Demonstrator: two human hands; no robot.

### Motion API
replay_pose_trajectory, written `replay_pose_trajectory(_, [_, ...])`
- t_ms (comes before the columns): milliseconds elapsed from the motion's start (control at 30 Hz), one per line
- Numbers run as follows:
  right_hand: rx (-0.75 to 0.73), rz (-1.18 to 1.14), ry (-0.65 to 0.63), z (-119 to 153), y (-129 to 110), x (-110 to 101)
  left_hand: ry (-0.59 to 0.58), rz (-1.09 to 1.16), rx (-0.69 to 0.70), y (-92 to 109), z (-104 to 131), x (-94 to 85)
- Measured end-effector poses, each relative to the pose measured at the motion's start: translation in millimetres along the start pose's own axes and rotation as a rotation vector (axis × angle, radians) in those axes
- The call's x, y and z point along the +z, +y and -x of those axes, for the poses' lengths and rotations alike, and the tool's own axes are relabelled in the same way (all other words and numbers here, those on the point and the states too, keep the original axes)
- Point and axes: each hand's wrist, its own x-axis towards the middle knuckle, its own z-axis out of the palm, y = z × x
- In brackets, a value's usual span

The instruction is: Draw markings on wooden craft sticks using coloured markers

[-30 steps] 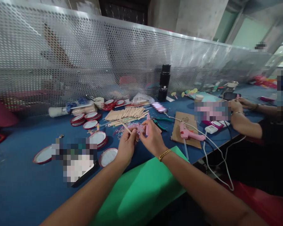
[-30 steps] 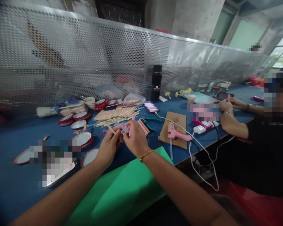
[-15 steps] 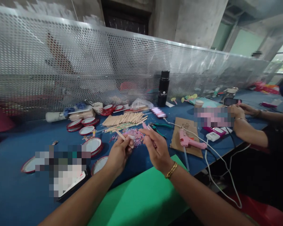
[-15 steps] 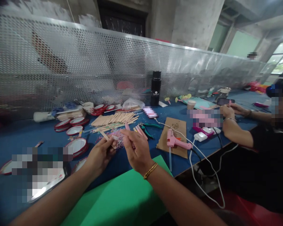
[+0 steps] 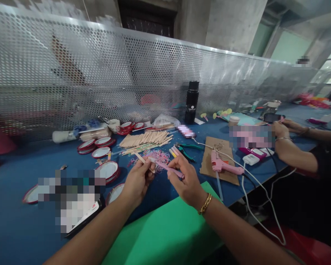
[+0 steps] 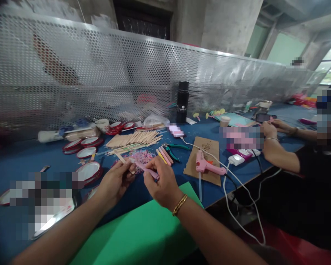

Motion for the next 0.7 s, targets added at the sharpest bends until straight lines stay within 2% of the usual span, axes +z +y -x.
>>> replay_pose_trajectory(133, [0.06, -0.07, -0.003, 1, 2, 2, -0.006, -0.041, 0.015, 1, 0, 0.4])
replay_pose_trajectory(400, [0.247, -0.387, 0.06, -2, 9, 6, -0.028, -0.151, 0.059, 1, 3, 2.9])
replay_pose_trajectory(567, [0.315, -0.427, 0.09, -6, 10, 6, 0.025, -0.194, 0.074, 0, 2, 1.3])
replay_pose_trajectory(700, [0.285, -0.345, 0.066, -4, 11, 8, 0.091, -0.204, 0.097, -1, 3, 1.9])
